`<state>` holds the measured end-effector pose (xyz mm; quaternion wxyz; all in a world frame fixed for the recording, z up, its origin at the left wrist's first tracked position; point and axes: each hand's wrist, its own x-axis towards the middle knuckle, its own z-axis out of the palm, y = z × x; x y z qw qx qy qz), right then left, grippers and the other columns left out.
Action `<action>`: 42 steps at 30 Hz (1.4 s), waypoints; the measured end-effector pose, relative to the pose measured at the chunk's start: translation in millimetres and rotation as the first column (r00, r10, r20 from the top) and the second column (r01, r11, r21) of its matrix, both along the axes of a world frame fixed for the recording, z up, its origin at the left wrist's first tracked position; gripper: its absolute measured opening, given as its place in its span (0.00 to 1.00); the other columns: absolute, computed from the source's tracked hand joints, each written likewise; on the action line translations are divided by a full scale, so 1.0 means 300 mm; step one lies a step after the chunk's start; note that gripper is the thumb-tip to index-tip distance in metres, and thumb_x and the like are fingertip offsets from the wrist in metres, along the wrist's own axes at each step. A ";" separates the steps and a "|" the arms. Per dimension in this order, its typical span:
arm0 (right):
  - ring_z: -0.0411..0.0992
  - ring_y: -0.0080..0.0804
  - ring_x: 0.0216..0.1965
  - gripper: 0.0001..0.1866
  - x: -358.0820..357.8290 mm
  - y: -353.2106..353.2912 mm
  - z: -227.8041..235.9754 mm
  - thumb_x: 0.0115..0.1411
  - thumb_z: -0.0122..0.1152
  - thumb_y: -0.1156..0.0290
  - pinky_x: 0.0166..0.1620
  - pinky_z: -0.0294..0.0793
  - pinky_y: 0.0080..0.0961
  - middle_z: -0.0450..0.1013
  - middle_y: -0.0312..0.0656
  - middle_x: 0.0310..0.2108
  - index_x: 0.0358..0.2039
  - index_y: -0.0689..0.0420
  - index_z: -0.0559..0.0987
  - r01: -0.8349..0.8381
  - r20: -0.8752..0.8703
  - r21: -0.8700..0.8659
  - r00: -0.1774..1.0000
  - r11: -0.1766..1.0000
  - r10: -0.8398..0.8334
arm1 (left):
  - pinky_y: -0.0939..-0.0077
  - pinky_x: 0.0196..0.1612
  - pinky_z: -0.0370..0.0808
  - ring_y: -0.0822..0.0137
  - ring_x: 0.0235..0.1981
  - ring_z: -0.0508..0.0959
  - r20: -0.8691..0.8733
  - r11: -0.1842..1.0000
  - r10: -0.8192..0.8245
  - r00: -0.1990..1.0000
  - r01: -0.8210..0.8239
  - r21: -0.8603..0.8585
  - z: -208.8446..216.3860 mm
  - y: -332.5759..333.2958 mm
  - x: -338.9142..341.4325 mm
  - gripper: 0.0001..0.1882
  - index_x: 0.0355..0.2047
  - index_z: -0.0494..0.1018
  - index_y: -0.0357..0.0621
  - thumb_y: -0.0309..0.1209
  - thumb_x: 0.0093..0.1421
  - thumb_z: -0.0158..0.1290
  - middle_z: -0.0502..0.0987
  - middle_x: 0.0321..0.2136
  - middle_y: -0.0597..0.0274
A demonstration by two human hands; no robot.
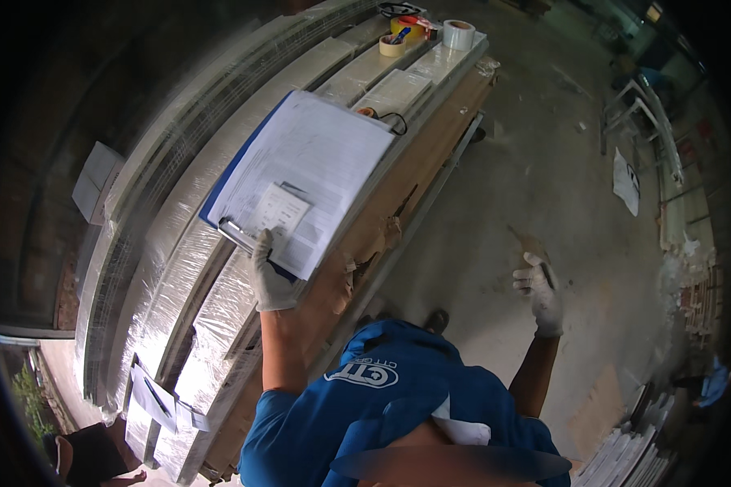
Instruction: The person reviews a clipboard, then uses a tape measure to measure the length of several wooden planks in a warehouse. The person picks up planks, measures them, and places them back on the stack.
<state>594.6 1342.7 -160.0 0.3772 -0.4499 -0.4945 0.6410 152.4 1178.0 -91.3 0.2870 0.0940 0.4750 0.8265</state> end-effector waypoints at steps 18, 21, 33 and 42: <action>0.75 0.23 0.31 0.24 -0.043 0.055 -0.083 0.67 0.54 0.54 0.36 0.73 0.20 0.77 0.42 0.34 0.54 0.61 0.74 -0.084 -0.026 -0.128 0.996 0.988 0.082 | 0.71 0.38 0.78 0.62 0.41 0.80 0.363 0.893 -0.407 0.838 0.449 -0.036 -0.169 -0.055 -0.120 0.31 0.53 0.69 0.35 0.51 0.64 0.53 0.78 0.43 0.49; 0.75 0.24 0.32 0.24 -0.025 0.071 -0.102 0.67 0.54 0.55 0.36 0.73 0.21 0.77 0.41 0.35 0.54 0.60 0.74 -0.096 -0.017 -0.129 0.995 0.987 0.094 | 0.77 0.35 0.76 0.66 0.37 0.81 0.407 0.634 -0.702 0.585 0.773 -0.018 -0.141 -0.064 -0.052 0.29 0.49 0.73 0.35 0.51 0.63 0.54 0.81 0.38 0.51; 0.76 0.25 0.35 0.25 0.377 0.230 -0.317 0.65 0.57 0.54 0.39 0.77 0.23 0.76 0.41 0.37 0.54 0.60 0.74 -0.025 -0.016 -0.167 1.000 0.986 0.023 | 0.58 0.56 0.71 0.46 0.52 0.74 -0.640 0.669 -0.727 -0.249 -0.470 -0.576 -0.293 1.047 -0.363 0.37 0.61 0.66 0.43 0.39 0.51 0.64 0.74 0.52 0.45; 0.76 0.25 0.30 0.26 1.083 0.285 -0.535 0.63 0.60 0.55 0.34 0.78 0.22 0.77 0.42 0.33 0.53 0.62 0.75 0.443 0.308 -0.330 0.885 0.834 -0.348 | 0.61 0.39 0.75 0.55 0.36 0.80 -0.579 0.351 -0.736 0.350 -0.535 -0.769 -0.315 1.267 -0.337 0.23 0.38 0.77 0.42 0.31 0.38 0.64 0.80 0.31 0.51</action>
